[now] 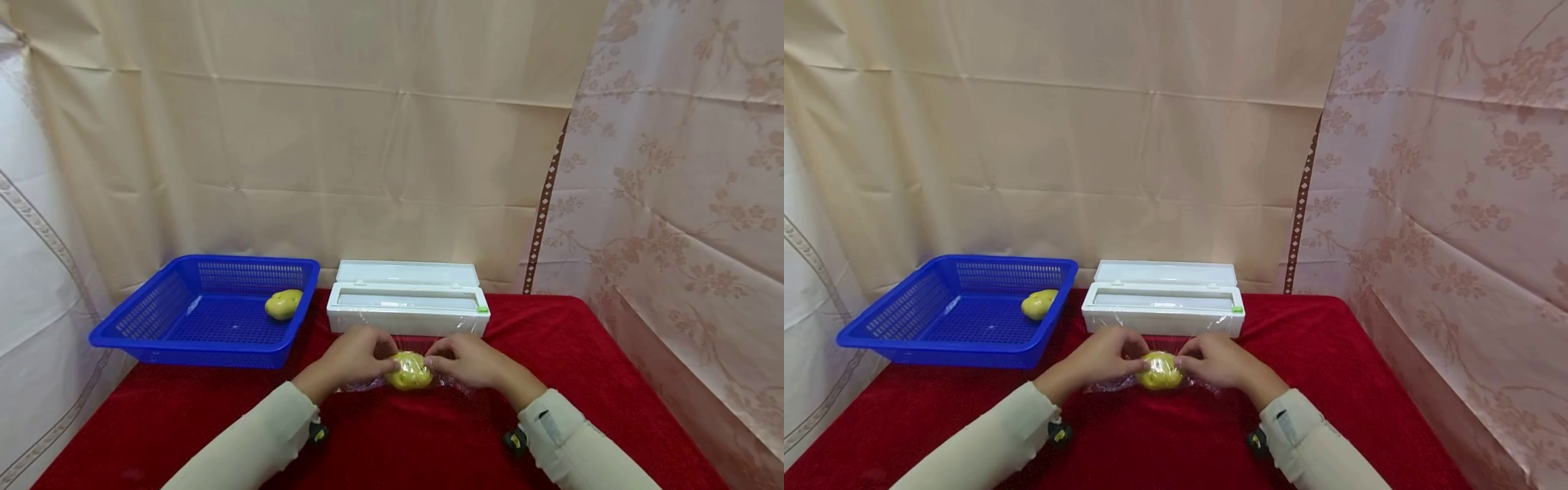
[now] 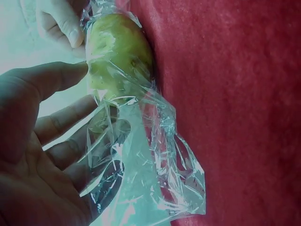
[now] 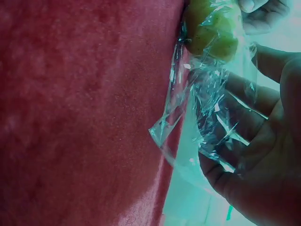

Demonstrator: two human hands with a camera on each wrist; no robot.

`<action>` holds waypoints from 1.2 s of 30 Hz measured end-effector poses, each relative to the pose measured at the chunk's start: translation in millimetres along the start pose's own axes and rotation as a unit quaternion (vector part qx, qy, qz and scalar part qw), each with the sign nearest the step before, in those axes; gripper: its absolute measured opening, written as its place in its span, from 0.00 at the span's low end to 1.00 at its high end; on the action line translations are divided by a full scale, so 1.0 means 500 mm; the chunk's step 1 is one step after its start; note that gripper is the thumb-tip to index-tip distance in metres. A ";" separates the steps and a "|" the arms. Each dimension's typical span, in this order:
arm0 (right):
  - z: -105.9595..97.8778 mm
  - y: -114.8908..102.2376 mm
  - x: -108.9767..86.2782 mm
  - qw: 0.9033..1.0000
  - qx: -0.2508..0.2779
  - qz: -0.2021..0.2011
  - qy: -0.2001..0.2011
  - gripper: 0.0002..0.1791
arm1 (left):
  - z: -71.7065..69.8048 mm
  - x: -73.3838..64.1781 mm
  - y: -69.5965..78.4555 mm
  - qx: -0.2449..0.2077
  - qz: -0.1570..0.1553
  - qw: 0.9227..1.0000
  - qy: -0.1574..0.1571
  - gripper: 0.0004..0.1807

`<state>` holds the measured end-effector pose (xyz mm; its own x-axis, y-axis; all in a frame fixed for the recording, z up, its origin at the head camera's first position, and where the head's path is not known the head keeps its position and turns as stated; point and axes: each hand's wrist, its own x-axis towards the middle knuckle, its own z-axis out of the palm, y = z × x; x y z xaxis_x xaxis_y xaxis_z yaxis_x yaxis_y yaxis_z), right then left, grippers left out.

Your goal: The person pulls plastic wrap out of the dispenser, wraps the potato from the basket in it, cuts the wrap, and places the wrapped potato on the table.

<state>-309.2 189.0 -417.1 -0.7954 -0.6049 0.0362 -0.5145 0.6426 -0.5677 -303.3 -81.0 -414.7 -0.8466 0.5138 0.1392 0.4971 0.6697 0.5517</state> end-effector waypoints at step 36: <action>-0.055 0.196 -0.004 0.933 0.110 0.149 0.308 0.35 | 0.014 0.179 0.119 0.157 0.009 0.985 0.065 0.07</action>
<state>-366.9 266.1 -450.3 -0.9607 0.0148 0.2773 -0.2163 0.5867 -0.7804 -348.4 8.7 -375.4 -0.8445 0.4668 0.2625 0.5287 0.8048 0.2696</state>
